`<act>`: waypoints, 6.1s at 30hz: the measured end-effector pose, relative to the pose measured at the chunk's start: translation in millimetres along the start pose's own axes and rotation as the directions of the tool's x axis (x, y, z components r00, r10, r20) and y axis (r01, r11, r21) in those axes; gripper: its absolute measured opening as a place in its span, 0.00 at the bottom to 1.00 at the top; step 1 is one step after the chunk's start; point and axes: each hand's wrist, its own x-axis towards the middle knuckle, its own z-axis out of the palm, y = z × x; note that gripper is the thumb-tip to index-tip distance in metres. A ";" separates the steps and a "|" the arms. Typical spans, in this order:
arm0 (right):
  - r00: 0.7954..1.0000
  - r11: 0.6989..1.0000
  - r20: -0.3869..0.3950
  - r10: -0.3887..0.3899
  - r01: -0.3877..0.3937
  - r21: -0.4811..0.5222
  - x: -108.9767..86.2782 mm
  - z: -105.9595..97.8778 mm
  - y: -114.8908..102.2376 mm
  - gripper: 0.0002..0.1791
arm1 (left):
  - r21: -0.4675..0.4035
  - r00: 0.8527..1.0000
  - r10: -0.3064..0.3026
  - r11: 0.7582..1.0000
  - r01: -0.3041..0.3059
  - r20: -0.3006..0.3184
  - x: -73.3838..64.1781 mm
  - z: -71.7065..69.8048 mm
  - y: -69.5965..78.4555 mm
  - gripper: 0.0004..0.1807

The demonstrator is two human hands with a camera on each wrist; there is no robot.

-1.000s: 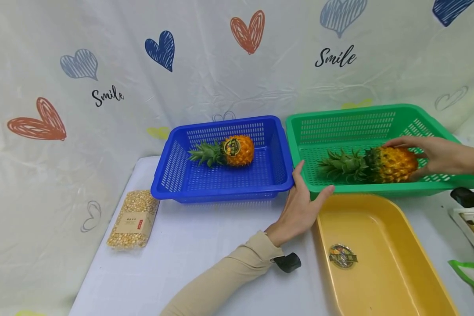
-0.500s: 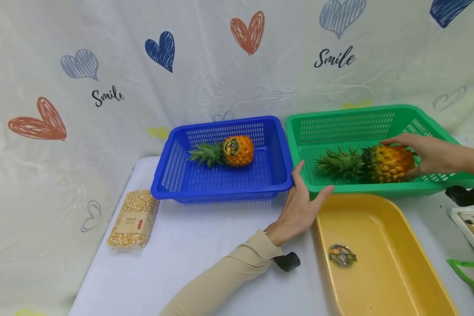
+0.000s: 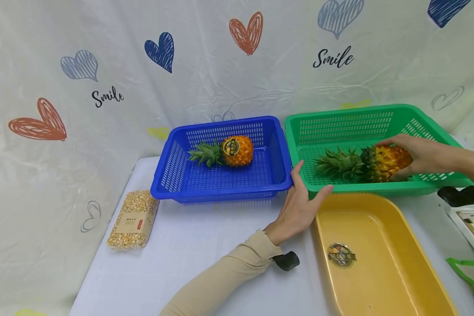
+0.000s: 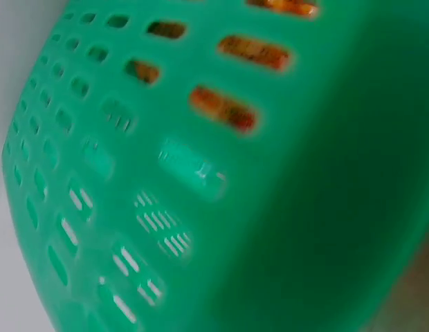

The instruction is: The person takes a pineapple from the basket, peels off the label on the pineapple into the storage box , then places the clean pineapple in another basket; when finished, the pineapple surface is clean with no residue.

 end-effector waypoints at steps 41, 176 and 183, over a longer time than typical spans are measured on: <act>0.913 0.961 -0.304 -0.271 0.239 -0.139 3.7 -42.3 -116.1 0.37 | -0.064 0.997 -0.026 0.998 0.030 0.072 -15.2 -9.8 2.5 0.40; 0.813 0.824 -0.192 -0.550 0.566 0.033 52.5 -4.2 -288.6 0.47 | -0.013 0.897 -0.223 0.972 0.236 -0.381 -97.9 -267.4 -82.6 0.59; 0.813 0.817 -0.158 -0.560 0.574 0.055 27.3 12.7 -271.4 0.49 | -0.097 0.894 -0.242 0.970 0.221 -0.378 -100.0 -267.0 -82.0 0.55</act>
